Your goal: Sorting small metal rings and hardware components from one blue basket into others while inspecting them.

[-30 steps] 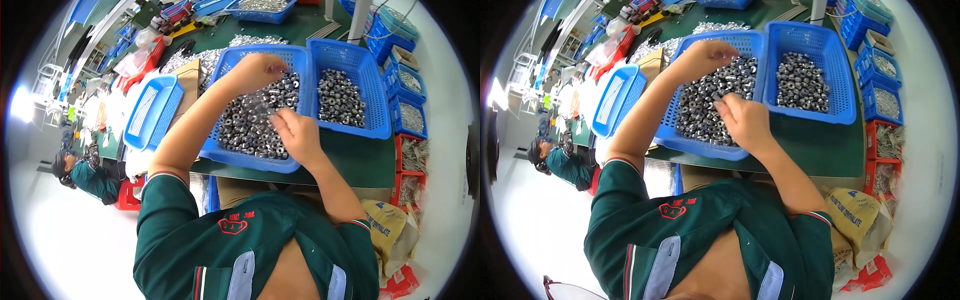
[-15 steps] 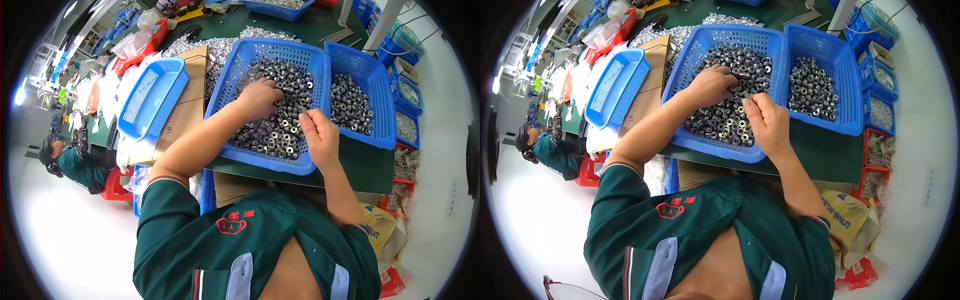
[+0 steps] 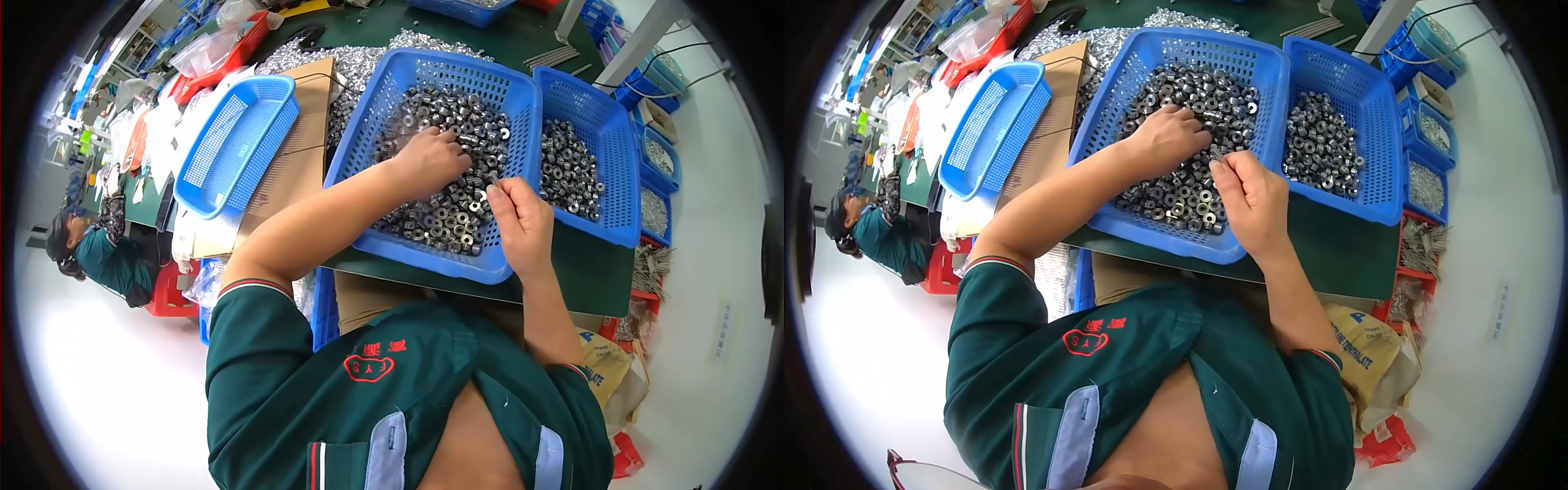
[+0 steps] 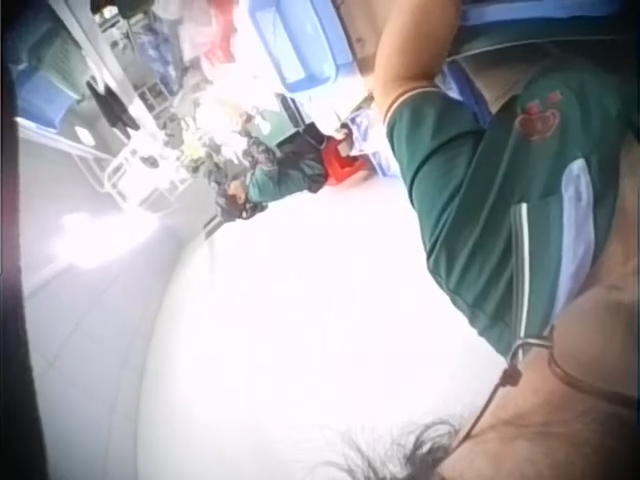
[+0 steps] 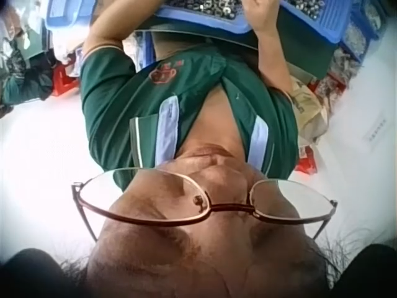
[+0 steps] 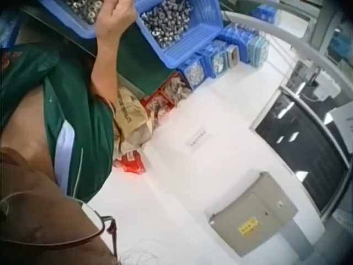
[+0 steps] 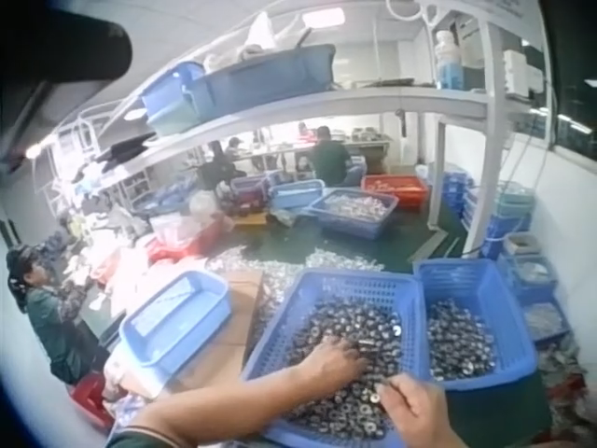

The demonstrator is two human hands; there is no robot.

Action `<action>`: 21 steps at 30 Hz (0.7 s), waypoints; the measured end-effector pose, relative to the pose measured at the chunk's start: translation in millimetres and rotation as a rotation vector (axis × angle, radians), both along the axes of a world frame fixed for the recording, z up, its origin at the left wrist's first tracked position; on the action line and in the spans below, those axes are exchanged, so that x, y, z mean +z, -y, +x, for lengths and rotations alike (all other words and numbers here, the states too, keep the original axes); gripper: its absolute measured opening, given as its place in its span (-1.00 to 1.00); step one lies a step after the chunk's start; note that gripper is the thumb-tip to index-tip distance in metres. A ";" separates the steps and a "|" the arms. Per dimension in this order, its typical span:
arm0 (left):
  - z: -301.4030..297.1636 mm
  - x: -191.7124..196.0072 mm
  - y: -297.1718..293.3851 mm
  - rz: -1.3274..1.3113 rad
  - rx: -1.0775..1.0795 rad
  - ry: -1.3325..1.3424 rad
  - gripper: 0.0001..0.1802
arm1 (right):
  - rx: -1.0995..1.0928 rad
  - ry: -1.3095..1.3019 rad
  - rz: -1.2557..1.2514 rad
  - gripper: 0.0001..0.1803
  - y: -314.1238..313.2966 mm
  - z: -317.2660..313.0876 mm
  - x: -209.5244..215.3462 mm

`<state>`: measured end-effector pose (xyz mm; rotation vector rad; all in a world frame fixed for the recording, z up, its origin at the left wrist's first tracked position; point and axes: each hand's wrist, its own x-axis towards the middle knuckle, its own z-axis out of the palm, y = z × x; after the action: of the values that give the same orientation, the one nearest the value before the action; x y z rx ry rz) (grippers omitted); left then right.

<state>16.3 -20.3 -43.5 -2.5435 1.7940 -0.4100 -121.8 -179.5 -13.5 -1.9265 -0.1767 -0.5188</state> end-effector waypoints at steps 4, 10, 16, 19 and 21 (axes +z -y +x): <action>4.4 -1.0 -1.1 -0.012 0.121 -0.186 -0.77 | -0.007 0.004 0.002 -0.84 -1.4 -1.1 3.2; 9.8 46.9 -12.2 -0.489 0.153 -1.243 -0.75 | -0.013 -0.040 -0.004 -0.82 -3.0 -2.5 4.7; -2.0 56.5 -21.8 -0.567 -0.001 -1.799 -0.77 | -0.008 -0.066 -0.070 -0.82 -3.3 1.2 -1.3; -8.1 61.4 -16.6 -0.493 0.013 -1.764 -0.78 | -0.015 -0.033 -0.125 -0.84 -1.9 1.6 -0.3; -7.8 60.6 -14.7 -0.485 -0.011 -1.773 -0.81 | -0.019 -0.021 -0.184 -0.85 -3.2 3.3 0.5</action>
<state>8.5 -5.5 17.1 -3.3020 1.8154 2.3657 -118.5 -176.3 -13.0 -2.1142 -0.1985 -0.5092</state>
